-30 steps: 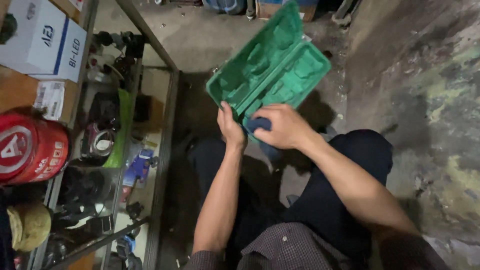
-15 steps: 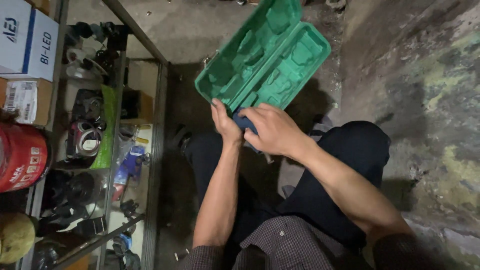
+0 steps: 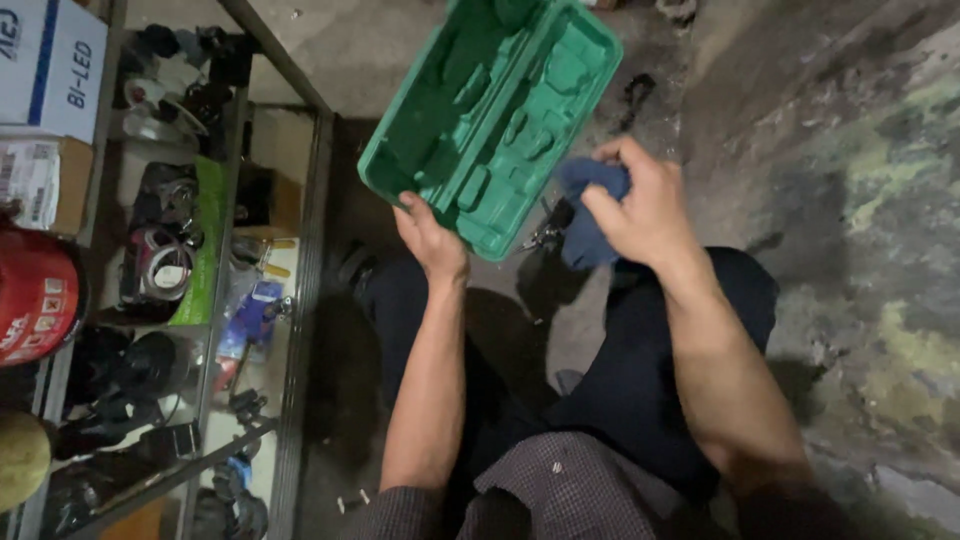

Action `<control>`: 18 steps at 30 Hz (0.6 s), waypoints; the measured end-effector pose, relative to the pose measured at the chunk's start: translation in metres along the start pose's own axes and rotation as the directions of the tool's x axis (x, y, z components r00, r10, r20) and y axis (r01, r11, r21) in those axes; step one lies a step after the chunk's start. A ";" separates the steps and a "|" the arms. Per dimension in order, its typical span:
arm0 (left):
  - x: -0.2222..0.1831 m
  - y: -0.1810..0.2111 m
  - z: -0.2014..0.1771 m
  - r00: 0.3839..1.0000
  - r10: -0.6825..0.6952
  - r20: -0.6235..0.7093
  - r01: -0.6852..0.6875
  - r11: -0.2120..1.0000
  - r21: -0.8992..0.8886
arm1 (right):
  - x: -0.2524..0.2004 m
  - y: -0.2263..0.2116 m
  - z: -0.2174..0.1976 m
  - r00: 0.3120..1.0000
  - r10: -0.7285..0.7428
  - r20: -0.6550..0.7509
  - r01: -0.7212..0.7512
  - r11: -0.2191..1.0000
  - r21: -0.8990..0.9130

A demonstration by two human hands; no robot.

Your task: The person cleans a green plastic tool case using a cloth and removes tools from it.

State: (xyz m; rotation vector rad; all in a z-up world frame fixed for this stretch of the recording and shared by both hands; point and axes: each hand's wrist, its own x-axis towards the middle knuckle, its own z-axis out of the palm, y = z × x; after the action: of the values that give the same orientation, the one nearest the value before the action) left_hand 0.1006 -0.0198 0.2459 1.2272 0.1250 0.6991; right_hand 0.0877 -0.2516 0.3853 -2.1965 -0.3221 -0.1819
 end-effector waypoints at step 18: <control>-0.014 0.012 0.009 0.982 -0.007 -0.187 0.021 0.997 0.076 | -0.018 -0.011 0.057 0.997 0.058 0.061 -0.060 0.997 0.043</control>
State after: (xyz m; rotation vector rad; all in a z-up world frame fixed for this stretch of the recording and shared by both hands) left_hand 0.0882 -0.0332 0.2564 1.2316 0.3187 0.8029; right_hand 0.0684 -0.2029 0.3554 -2.1674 -0.2912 -0.0765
